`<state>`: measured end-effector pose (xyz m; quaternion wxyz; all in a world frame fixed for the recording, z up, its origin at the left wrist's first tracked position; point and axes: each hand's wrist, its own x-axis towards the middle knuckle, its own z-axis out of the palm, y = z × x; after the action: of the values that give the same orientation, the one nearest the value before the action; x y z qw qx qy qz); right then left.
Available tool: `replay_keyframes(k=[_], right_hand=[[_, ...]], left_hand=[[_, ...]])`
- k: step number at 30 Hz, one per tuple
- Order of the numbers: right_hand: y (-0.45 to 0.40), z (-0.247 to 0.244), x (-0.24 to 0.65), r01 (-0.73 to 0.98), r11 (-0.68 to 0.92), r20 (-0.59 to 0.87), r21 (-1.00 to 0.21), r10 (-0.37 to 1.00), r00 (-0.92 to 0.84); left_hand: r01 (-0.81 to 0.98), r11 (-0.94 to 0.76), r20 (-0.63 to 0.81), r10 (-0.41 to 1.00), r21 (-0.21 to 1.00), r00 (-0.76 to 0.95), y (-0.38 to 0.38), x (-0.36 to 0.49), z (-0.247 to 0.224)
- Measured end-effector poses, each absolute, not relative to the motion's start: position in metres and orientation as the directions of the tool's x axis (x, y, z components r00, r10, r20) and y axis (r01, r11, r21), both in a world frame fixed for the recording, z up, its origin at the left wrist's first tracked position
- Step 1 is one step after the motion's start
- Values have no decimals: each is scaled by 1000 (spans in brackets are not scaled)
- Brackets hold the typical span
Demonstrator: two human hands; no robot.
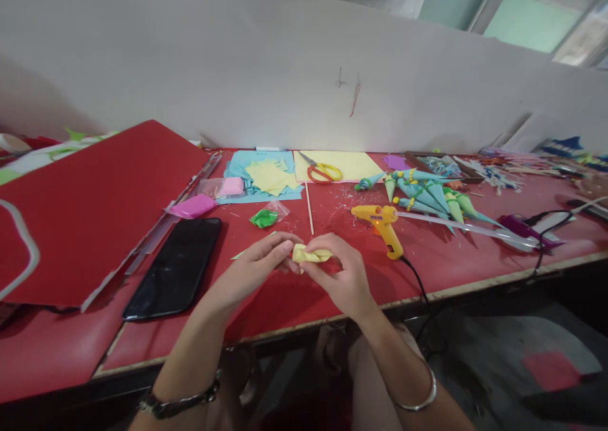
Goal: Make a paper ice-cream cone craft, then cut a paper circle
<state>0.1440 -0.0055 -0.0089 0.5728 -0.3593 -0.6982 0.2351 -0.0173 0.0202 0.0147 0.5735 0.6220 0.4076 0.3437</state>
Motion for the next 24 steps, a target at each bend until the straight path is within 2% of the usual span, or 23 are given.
replay_keyframes(k=[4, 11, 24], right_hand=[[-3, -11, 145, 191, 565, 573, -802, 819, -17], [-2, -13, 143, 137, 584, 585, -800, 810, -33], [-1, -11, 148, 357, 677, 695, -644, 713, -98]], left_hand=[[27, -9, -4, 891, 1000, 453, 18, -15, 16], [29, -41, 25, 906, 999, 423, 17, -10, 16], [85, -110, 83, 957, 990, 278, 16, 0, 12]])
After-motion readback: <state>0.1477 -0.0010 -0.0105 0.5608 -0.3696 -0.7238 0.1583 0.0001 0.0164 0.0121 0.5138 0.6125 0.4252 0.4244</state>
